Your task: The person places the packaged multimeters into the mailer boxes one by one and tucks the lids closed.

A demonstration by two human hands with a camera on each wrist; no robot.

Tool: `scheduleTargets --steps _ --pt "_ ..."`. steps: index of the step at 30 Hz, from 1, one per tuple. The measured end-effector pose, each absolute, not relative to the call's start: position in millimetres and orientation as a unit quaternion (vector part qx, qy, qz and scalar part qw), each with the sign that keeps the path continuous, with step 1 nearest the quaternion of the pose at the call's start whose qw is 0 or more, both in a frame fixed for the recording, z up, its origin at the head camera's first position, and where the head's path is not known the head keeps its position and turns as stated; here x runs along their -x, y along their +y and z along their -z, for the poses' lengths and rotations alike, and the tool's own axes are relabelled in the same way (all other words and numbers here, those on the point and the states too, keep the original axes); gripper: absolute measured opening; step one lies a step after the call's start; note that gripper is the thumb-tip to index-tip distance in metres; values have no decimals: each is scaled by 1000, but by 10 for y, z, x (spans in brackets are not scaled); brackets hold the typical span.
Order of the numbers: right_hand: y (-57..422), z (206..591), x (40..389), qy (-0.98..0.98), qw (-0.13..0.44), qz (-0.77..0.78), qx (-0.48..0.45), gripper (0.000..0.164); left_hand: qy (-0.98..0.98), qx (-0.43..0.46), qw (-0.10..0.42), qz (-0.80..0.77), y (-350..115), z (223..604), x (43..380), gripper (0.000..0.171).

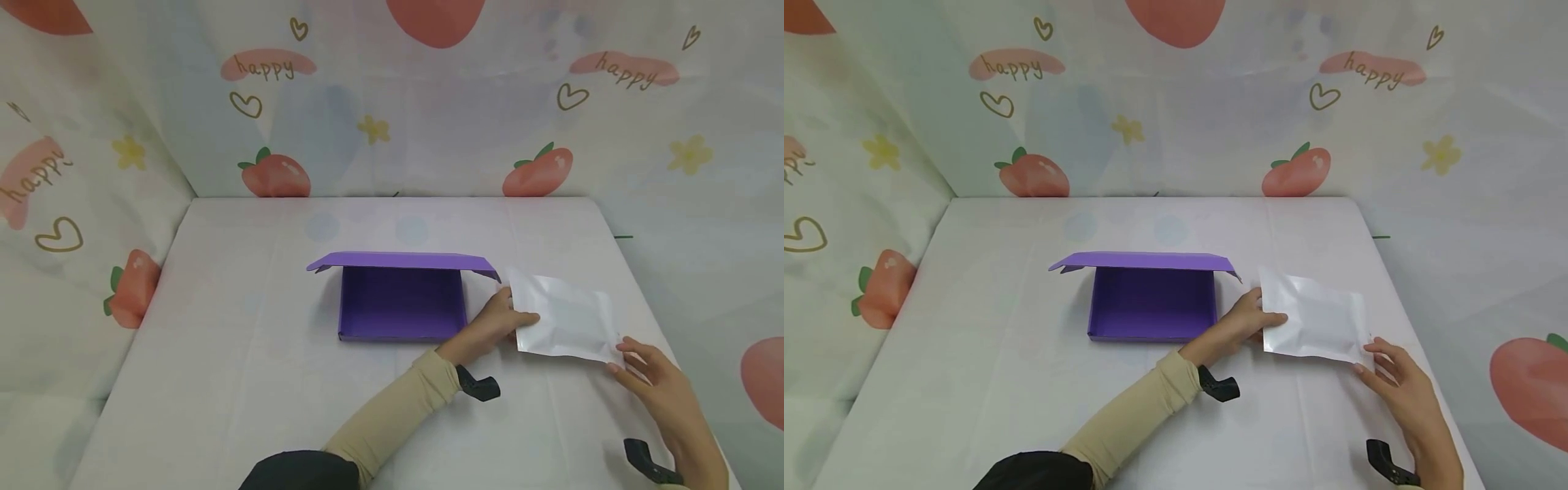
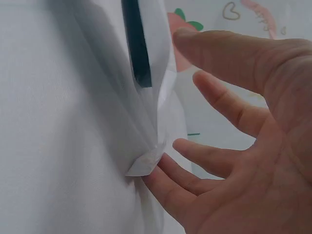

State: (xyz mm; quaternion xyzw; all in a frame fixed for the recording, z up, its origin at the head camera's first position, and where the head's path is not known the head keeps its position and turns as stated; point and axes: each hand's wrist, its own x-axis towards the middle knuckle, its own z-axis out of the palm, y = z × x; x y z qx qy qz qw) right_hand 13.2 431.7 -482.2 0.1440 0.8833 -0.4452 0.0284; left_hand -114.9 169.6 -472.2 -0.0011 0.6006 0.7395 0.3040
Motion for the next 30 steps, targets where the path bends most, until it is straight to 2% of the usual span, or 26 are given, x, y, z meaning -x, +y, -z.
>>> scheduleTargets --steps 3,10,17,25,30 --pt "4306 4834 -199 859 18 484 -164 51 595 -11 313 -740 1651 4702 1114 35" --pt "4252 4927 -300 737 -38 648 -190 55 607 -55 324 -724 1544 4624 965 43" --pt "4180 4933 -298 716 -40 647 -257 64 632 -74 310 -706 1431 4539 836 49" --pt "4032 4886 -324 718 -62 642 -262 62 695 -98 268 -660 1242 4503 727 51" --pt "3962 4862 -327 729 -61 638 -242 59 689 -130 263 -663 1067 4470 699 53"
